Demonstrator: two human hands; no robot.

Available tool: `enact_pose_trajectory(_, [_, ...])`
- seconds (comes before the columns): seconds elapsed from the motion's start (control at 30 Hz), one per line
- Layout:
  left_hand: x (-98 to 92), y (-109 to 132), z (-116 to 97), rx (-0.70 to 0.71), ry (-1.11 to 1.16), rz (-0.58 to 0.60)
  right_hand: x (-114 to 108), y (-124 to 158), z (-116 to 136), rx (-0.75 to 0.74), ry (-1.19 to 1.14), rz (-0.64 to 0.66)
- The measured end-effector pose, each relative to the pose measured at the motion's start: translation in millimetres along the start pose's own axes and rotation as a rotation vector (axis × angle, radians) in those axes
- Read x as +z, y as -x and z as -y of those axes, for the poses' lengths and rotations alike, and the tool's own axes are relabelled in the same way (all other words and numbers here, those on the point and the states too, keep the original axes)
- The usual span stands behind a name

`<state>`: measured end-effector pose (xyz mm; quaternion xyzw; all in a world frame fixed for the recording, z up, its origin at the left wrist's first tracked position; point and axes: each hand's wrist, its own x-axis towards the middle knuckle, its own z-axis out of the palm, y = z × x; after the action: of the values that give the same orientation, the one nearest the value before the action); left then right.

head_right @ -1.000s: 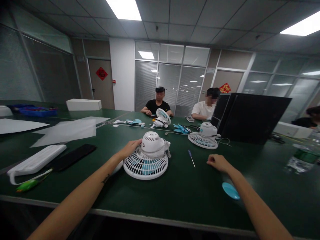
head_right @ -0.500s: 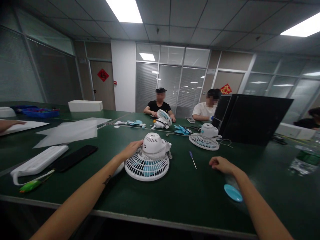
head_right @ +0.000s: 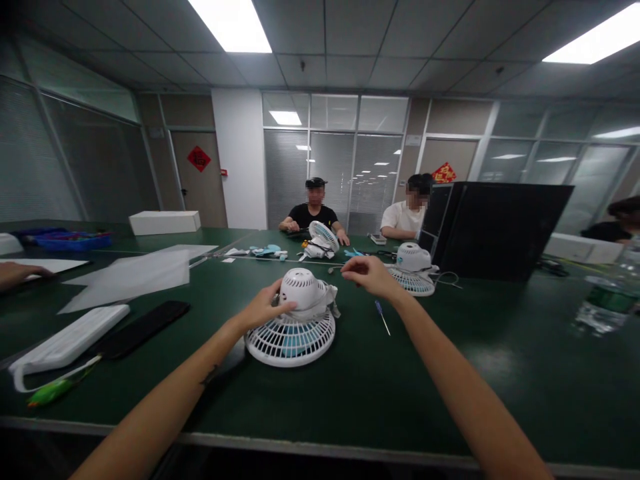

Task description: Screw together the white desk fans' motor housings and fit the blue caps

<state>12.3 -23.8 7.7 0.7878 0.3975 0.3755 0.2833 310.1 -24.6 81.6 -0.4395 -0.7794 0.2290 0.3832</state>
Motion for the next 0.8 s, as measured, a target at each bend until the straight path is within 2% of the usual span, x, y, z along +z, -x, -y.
enact_pose_trajectory(0.1, [0.1,0.5,-1.1,-0.009,-0.02,0.001,26.8,-26.1,22.4,-0.106,-0.014,-0.033])
enact_pose_trajectory(0.2, [0.2,-0.1,1.1,0.001,-0.036,-0.015,47.8,-44.6,34.5,-0.185,0.129,-0.097])
enact_pose_trajectory(0.3, [0.5,-0.8,3.1,0.017,-0.048,-0.024,61.2,-52.9,39.3,-0.221,0.253,-0.105])
enact_pose_trajectory(0.63, [0.9,-2.4,8.4,0.051,-0.045,-0.033,62.6,-51.1,43.9,-0.227,0.514,-0.053])
enact_pose_trajectory(0.8, [1.8,-2.3,8.0,0.052,-0.04,-0.02,66.2,-34.3,55.8,-0.236,0.648,-0.047])
